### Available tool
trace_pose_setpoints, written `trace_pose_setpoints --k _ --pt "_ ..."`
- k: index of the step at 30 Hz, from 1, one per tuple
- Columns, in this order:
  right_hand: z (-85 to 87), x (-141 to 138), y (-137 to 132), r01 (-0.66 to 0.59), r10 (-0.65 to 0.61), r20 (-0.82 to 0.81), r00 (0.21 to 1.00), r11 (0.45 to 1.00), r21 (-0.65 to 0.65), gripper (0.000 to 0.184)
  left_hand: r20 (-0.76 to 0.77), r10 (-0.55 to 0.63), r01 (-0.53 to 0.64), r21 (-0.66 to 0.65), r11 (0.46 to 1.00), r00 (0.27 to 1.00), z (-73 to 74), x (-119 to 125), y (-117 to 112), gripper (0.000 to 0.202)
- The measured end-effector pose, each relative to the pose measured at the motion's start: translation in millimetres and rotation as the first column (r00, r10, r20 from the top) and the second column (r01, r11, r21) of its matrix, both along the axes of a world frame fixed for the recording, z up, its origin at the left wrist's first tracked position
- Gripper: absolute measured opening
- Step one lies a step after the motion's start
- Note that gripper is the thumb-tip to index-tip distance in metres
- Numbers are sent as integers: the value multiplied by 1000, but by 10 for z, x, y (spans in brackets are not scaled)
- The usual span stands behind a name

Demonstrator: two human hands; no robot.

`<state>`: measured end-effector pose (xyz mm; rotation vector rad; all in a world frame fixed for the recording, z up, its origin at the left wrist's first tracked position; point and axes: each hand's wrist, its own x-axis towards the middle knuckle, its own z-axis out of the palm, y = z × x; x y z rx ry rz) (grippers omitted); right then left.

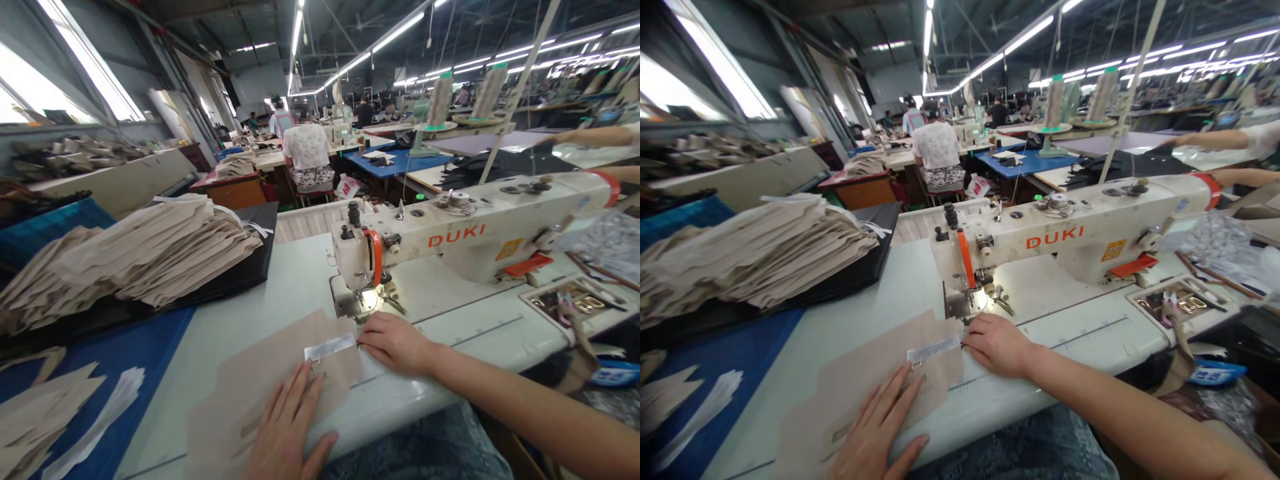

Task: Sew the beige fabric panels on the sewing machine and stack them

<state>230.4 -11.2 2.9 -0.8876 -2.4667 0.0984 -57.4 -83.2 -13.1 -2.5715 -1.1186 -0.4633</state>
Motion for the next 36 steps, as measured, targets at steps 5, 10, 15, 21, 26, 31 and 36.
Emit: trace_pose_setpoints --k 5,10,15,21,26,31,36 --pt "28 6 -8 45 -43 37 998 998 -34 22 76 -14 23 -126 992 997 5 303 325 52" --pt "128 3 10 61 -51 146 988 996 -66 19 53 -77 86 -195 977 996 -82 571 693 44" --pt "159 85 112 94 -82 226 971 995 -43 15 64 -126 132 -106 986 990 -98 742 905 41" --pt "92 183 322 120 -111 233 966 992 -25 15 79 -149 157 -111 981 986 -98 892 1135 41" --pt "55 183 401 138 -135 202 970 990 0 20 109 -132 145 -125 982 985 -65 937 1210 40" --pt "-2 174 402 152 -154 169 974 988 21 24 92 -140 153 -154 976 986 -75 937 1235 40" --pt "-33 175 410 176 -180 155 971 984 38 24 132 -168 184 -121 975 977 -79 948 1281 40"
